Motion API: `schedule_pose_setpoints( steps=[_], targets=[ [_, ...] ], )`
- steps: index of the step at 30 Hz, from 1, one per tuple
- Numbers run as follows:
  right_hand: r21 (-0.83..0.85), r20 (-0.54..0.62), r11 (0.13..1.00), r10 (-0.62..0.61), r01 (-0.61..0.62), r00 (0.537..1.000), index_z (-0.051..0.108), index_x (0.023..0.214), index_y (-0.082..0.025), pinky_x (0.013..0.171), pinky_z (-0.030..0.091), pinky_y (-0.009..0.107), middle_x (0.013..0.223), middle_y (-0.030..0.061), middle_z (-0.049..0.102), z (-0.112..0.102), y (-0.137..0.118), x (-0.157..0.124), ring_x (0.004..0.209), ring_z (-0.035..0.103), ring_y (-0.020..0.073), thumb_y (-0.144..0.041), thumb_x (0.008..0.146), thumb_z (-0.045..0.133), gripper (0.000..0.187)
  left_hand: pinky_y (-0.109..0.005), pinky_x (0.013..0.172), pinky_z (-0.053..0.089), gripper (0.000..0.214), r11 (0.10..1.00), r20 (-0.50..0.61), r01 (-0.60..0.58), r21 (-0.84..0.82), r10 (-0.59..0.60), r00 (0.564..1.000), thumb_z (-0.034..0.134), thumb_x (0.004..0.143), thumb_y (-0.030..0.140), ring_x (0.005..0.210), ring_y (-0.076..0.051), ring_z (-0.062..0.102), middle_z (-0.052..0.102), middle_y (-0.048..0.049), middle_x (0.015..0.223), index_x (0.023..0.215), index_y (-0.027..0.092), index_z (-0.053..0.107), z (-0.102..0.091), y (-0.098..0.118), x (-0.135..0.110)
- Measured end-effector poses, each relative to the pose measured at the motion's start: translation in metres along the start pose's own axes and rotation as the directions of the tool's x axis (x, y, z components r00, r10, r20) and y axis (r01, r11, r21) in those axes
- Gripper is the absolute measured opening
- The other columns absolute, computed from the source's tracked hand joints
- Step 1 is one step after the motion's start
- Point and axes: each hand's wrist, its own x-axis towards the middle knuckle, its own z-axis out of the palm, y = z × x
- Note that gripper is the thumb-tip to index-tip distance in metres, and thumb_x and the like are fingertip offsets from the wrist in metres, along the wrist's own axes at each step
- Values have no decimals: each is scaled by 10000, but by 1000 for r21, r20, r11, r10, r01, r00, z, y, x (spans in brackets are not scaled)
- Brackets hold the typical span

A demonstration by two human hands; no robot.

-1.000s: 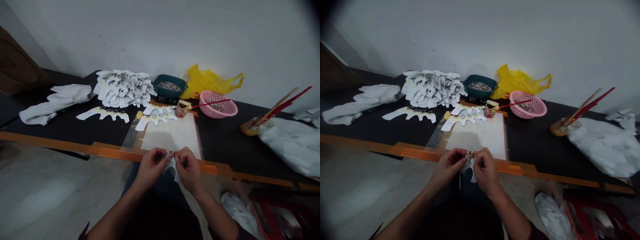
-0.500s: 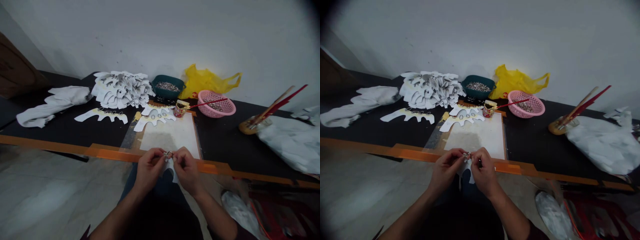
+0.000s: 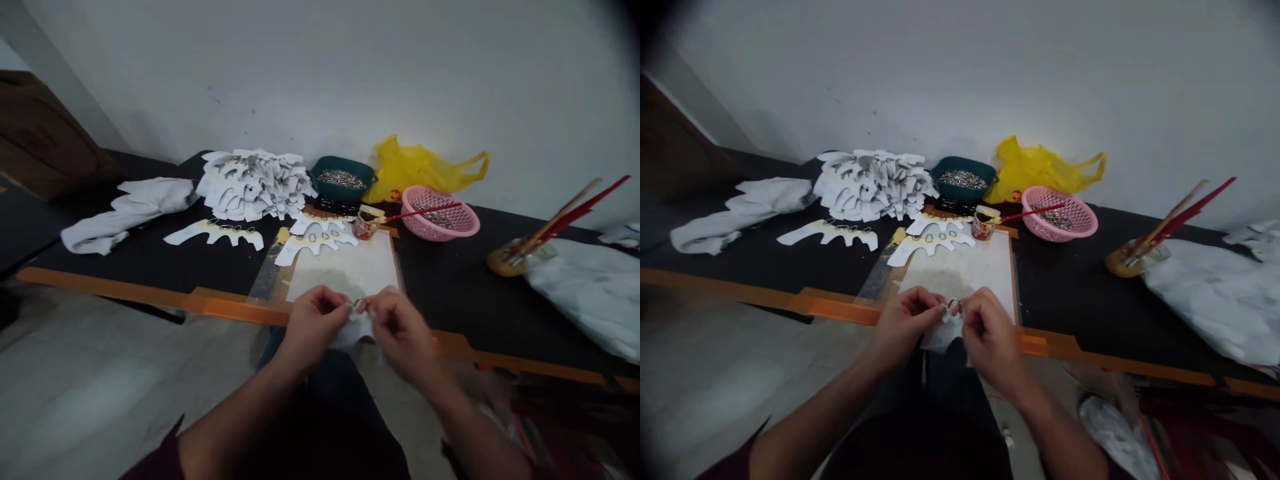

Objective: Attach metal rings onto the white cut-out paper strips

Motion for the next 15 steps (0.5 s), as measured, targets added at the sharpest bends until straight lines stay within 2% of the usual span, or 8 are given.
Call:
schedule_pose_setpoints(
  steps=[2, 4, 6, 8, 10, 11, 12, 15],
  targets=[
    [-111, 81, 993, -32, 40, 996, 434, 706, -231, 633, 431, 317, 793, 38, 521, -33, -25, 12, 778, 540, 167, -116, 795, 492, 157, -227, 601, 426, 170, 998, 84, 18, -52, -14, 996, 690, 586, 171, 624, -105, 557, 633, -15, 710, 613, 151, 524, 17, 23, -3],
    [-253, 123, 965, -41, 71, 992, 444, 715, -237, 658, 419, 342, 871, 79, 566, -59, -40, 26, 835, 539, 185, -152, 801, 514, 140, -237, 615, 440, 205, 982, 154, 57, -178, -29, 988, 686, 564, 135, 615, -101, 562, 633, -5, 705, 649, 165, 501, 32, 38, -5],
    [-387, 183, 914, -51, 120, 982, 471, 720, -233, 683, 390, 376, 838, 73, 581, -68, -37, 39, 816, 535, 190, -185, 802, 514, 104, -241, 602, 445, 258, 959, 154, 116, -260, -77, 985, 673, 545, 107, 595, -98, 562, 621, 6, 685, 685, 178, 468, 39, 38, 1],
    [-507, 214, 851, -31, 138, 976, 481, 701, -225, 685, 346, 384, 714, 25, 571, -52, -13, 49, 679, 507, 160, -180, 789, 515, 105, -236, 553, 434, 286, 964, 50, 130, -233, -122, 991, 653, 535, 97, 569, -105, 558, 613, 8, 674, 702, 188, 439, 32, 22, 14],
    [-541, 177, 837, 12, 87, 984, 470, 659, -210, 690, 323, 360, 656, -2, 552, -21, 22, 54, 679, 504, 161, -120, 744, 523, 134, -234, 530, 419, 268, 994, -129, 86, -72, -95, 987, 626, 545, 94, 552, -112, 547, 588, 16, 624, 679, 191, 415, 14, -3, 33],
    [-530, 154, 847, 39, 49, 987, 467, 647, -203, 695, 321, 343, 670, 0, 564, -4, 41, 55, 716, 513, 168, -103, 730, 523, 141, -236, 536, 417, 262, 997, -213, 61, 36, -52, 976, 613, 550, 89, 554, -115, 545, 574, 24, 606, 679, 193, 410, 3, -16, 42],
    [-522, 127, 853, 73, 4, 989, 472, 648, -199, 702, 317, 333, 687, 2, 577, 13, 58, 54, 744, 514, 174, -96, 723, 520, 136, -241, 554, 418, 258, 986, -248, 32, 162, 9, 969, 612, 554, 89, 569, -120, 549, 565, 29, 603, 688, 193, 417, -7, -28, 50],
    [-494, 55, 863, 150, -104, 987, 497, 692, -196, 724, 303, 322, 719, 2, 590, 47, 93, 49, 775, 506, 180, -99, 722, 522, 105, -250, 600, 409, 216, 854, -253, -77, 515, 237, 938, 608, 596, 131, 598, -123, 544, 543, 39, 617, 718, 196, 442, -31, -51, 64]
  ],
)
